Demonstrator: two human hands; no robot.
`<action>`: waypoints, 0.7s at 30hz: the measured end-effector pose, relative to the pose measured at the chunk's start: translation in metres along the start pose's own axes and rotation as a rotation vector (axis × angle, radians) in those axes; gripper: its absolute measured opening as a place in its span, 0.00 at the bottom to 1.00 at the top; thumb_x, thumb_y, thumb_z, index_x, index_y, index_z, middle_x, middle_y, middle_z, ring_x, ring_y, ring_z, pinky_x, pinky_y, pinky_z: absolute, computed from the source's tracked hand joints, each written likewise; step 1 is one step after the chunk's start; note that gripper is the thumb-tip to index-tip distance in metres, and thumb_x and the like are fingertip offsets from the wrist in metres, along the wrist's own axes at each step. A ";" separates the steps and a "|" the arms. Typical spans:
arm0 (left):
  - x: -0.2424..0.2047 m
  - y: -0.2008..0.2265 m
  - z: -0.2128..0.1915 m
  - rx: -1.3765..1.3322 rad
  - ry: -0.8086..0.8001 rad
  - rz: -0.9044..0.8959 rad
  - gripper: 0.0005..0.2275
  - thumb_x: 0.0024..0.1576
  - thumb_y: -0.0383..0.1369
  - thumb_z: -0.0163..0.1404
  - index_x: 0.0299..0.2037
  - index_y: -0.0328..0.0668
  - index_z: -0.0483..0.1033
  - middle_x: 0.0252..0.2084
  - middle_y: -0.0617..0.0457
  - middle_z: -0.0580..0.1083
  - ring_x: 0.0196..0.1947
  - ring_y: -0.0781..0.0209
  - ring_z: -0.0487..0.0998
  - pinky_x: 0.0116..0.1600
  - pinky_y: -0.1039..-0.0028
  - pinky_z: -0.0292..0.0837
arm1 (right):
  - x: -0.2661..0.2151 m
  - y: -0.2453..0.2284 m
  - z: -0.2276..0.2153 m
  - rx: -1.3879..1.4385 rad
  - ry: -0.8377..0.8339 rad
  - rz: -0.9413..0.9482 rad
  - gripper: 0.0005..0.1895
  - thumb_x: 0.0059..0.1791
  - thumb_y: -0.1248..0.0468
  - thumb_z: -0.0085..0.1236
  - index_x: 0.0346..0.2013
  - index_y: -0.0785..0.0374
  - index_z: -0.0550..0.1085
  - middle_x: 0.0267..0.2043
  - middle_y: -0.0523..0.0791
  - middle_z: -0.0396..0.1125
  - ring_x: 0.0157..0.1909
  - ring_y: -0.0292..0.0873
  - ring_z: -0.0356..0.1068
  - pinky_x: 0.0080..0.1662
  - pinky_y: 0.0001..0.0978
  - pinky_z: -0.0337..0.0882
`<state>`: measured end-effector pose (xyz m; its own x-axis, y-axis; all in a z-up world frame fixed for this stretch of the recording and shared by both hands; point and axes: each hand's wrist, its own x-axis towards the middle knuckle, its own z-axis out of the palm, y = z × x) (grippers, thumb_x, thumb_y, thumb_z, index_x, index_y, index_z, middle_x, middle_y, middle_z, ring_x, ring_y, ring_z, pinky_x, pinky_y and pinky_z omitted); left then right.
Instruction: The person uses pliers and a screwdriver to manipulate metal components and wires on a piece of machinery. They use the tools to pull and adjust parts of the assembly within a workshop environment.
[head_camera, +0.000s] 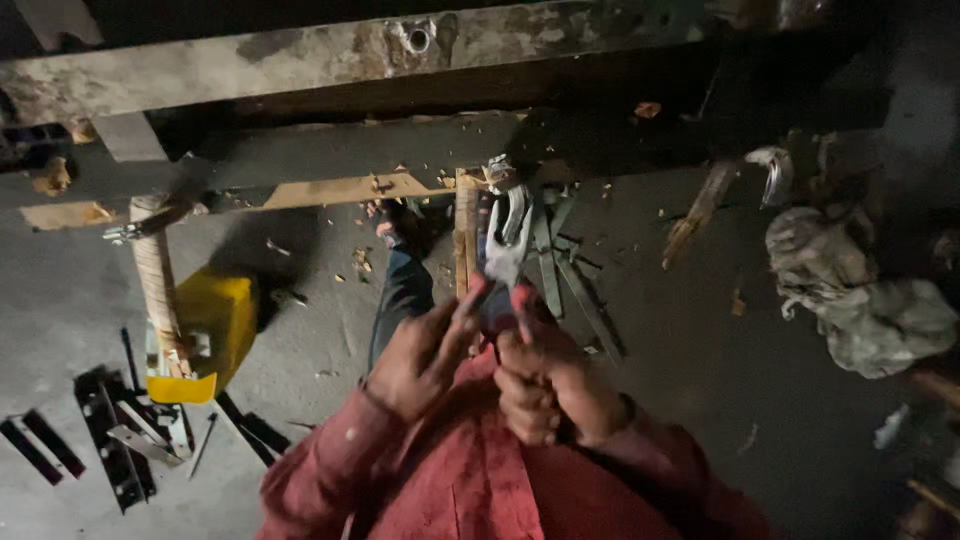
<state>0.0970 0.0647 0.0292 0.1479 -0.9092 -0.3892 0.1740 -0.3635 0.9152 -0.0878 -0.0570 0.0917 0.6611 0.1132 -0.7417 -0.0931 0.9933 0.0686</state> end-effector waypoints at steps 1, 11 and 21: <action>-0.004 0.002 0.000 0.058 -0.021 -0.053 0.13 0.66 0.39 0.43 0.41 0.38 0.74 0.25 0.42 0.75 0.24 0.44 0.79 0.31 0.59 0.72 | -0.002 0.002 0.003 -0.121 0.058 -0.025 0.08 0.57 0.59 0.51 0.38 0.59 0.65 0.18 0.41 0.55 0.16 0.37 0.56 0.20 0.32 0.60; 0.028 0.052 0.000 0.530 0.118 0.234 0.10 0.63 0.39 0.50 0.45 0.41 0.76 0.37 0.43 0.77 0.29 0.48 0.79 0.30 0.63 0.76 | -0.036 -0.006 -0.031 -1.023 0.256 -0.839 0.10 0.46 0.65 0.57 0.40 0.62 0.69 0.38 0.40 0.59 0.39 0.34 0.58 0.40 0.27 0.60; 0.089 0.046 0.001 0.831 0.424 0.579 0.07 0.61 0.27 0.53 0.48 0.38 0.75 0.50 0.45 0.74 0.49 0.43 0.75 0.53 0.60 0.74 | -0.063 -0.013 -0.076 -0.922 0.209 -0.937 0.17 0.41 0.69 0.55 0.44 0.61 0.66 0.43 0.40 0.57 0.48 0.36 0.56 0.52 0.30 0.59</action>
<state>0.1173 -0.0328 0.0367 0.3464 -0.9003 0.2634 -0.7163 -0.0726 0.6940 -0.1851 -0.0790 0.0867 0.6335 -0.6880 -0.3541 -0.1905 0.3048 -0.9332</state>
